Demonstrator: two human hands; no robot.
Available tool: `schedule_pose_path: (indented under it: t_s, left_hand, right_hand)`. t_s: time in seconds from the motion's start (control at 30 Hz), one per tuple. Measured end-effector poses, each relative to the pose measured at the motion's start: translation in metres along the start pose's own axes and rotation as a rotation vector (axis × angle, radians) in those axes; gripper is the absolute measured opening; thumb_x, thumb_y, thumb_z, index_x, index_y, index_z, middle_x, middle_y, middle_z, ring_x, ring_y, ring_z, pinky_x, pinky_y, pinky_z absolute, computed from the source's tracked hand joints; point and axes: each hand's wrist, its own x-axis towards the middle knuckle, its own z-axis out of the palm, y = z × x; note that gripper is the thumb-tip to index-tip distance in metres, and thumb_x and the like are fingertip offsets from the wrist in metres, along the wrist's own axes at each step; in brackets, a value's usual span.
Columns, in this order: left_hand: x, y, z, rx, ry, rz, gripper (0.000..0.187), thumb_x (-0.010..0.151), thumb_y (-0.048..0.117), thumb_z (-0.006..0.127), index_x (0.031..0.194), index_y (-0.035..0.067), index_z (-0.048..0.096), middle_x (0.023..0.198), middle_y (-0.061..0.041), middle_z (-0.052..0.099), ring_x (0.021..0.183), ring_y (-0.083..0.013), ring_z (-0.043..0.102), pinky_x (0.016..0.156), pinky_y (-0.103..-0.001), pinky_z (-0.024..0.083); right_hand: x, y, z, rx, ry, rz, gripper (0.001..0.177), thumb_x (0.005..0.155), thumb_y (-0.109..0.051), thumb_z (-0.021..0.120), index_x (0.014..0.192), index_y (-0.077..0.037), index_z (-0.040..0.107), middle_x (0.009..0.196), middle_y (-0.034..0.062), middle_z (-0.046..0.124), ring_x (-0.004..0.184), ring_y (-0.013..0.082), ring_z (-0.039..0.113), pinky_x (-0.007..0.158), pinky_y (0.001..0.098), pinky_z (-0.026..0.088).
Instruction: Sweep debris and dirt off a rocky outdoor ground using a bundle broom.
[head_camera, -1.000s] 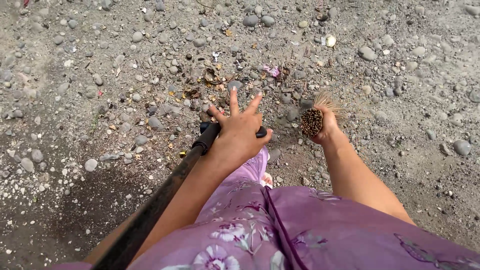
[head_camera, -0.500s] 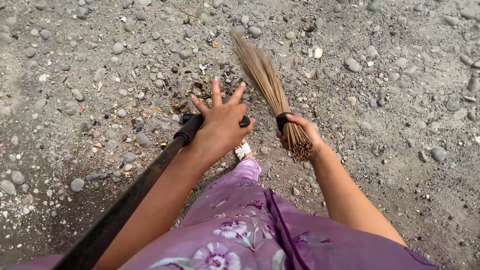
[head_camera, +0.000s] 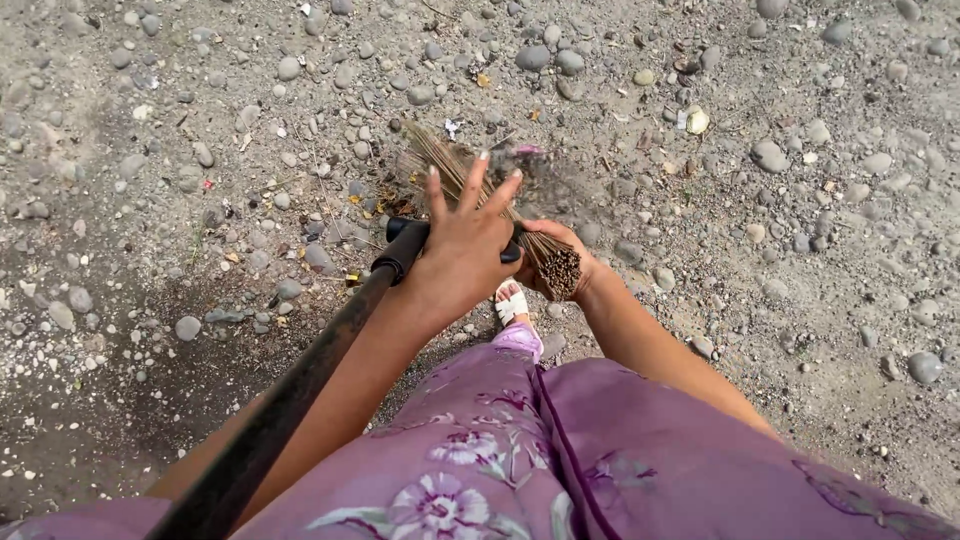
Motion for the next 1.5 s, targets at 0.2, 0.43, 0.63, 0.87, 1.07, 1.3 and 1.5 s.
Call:
schedule_pose_path:
  t_s: [0.2, 0.43, 0.63, 0.87, 1.07, 1.3, 1.5]
  left_hand:
    - [0.020, 0.001, -0.009, 0.018, -0.053, 0.031, 0.038, 0.090, 0.046, 0.070, 0.091, 0.009, 0.077, 0.171, -0.007, 0.014, 0.157, -0.0372, -0.004, 0.112, -0.083, 0.006]
    - [0.026, 0.003, 0.006, -0.034, 0.003, 0.002, 0.058, 0.088, 0.047, 0.071, 0.135, 0.016, 0.061, 0.168, 0.000, 0.016, 0.154, -0.0415, 0.000, 0.106, -0.087, 0.014]
    - [0.041, 0.006, 0.001, -0.076, 0.028, 0.035, 0.058, 0.087, 0.045, 0.072, 0.137, 0.018, 0.060, 0.169, 0.000, 0.014, 0.155, -0.0410, 0.000, 0.108, -0.086, 0.015]
    - [0.056, 0.005, -0.012, -0.090, -0.061, 0.048, 0.060, 0.089, 0.045, 0.072, 0.140, 0.018, 0.056, 0.170, -0.001, 0.008, 0.154, -0.0411, -0.008, 0.107, -0.088, 0.008]
    - [0.057, 0.009, -0.017, -0.119, -0.032, 0.064, 0.055, 0.088, 0.040, 0.073, 0.136, 0.017, 0.060, 0.170, 0.000, 0.010, 0.154, -0.0425, -0.004, 0.106, -0.089, 0.008]
    - [0.061, 0.012, -0.020, -0.098, 0.017, 0.126, 0.043, 0.086, 0.039, 0.075, 0.120, 0.014, 0.067, 0.169, -0.002, 0.017, 0.155, -0.0462, -0.001, 0.105, -0.089, 0.013]
    - [0.085, 0.020, -0.020, -0.025, 0.032, 0.170, 0.041, 0.088, 0.036, 0.074, 0.121, 0.013, 0.067, 0.169, -0.004, 0.017, 0.151, -0.0525, -0.001, 0.103, -0.090, 0.012]
  right_hand:
    - [-0.088, 0.004, 0.064, -0.214, 0.120, -0.071, 0.035, 0.090, -0.039, 0.068, 0.108, -0.010, 0.064, 0.083, 0.0158, 0.067, 0.059, 0.0213, 0.065, 0.047, 0.0300, 0.055]
    - [-0.011, 0.032, 0.012, -0.125, 0.367, -0.394, 0.032, 0.092, -0.039, 0.057, 0.109, -0.011, 0.060, 0.089, 0.0110, 0.067, 0.068, 0.0263, 0.068, 0.057, 0.0426, 0.060]
    - [0.005, 0.054, 0.069, -0.147, -0.009, -0.135, 0.059, 0.098, -0.048, 0.048, 0.143, -0.010, 0.056, 0.130, 0.0161, 0.070, 0.113, 0.0272, 0.070, 0.094, 0.0440, 0.058]
    - [-0.076, 0.000, 0.022, -0.057, -0.022, -0.139, 0.041, 0.103, -0.037, 0.059, 0.122, -0.001, 0.058, 0.090, 0.0196, 0.066, 0.065, 0.0228, 0.066, 0.053, 0.0304, 0.057]
    - [-0.121, -0.063, -0.023, 0.161, 0.526, -0.565, 0.042, 0.095, -0.037, 0.059, 0.122, -0.006, 0.053, 0.091, 0.0142, 0.065, 0.065, 0.0213, 0.064, 0.055, 0.0341, 0.061]
    - [-0.040, -0.049, -0.038, 0.120, 0.224, -0.214, 0.032, 0.098, -0.038, 0.064, 0.102, -0.006, 0.061, 0.089, 0.0098, 0.060, 0.068, 0.0210, 0.062, 0.056, 0.0309, 0.057]
    - [-0.085, -0.036, -0.001, 0.217, -0.130, 0.034, 0.046, 0.096, -0.041, 0.064, 0.114, 0.001, 0.055, 0.090, 0.0156, 0.062, 0.066, 0.0195, 0.064, 0.051, 0.0280, 0.056]
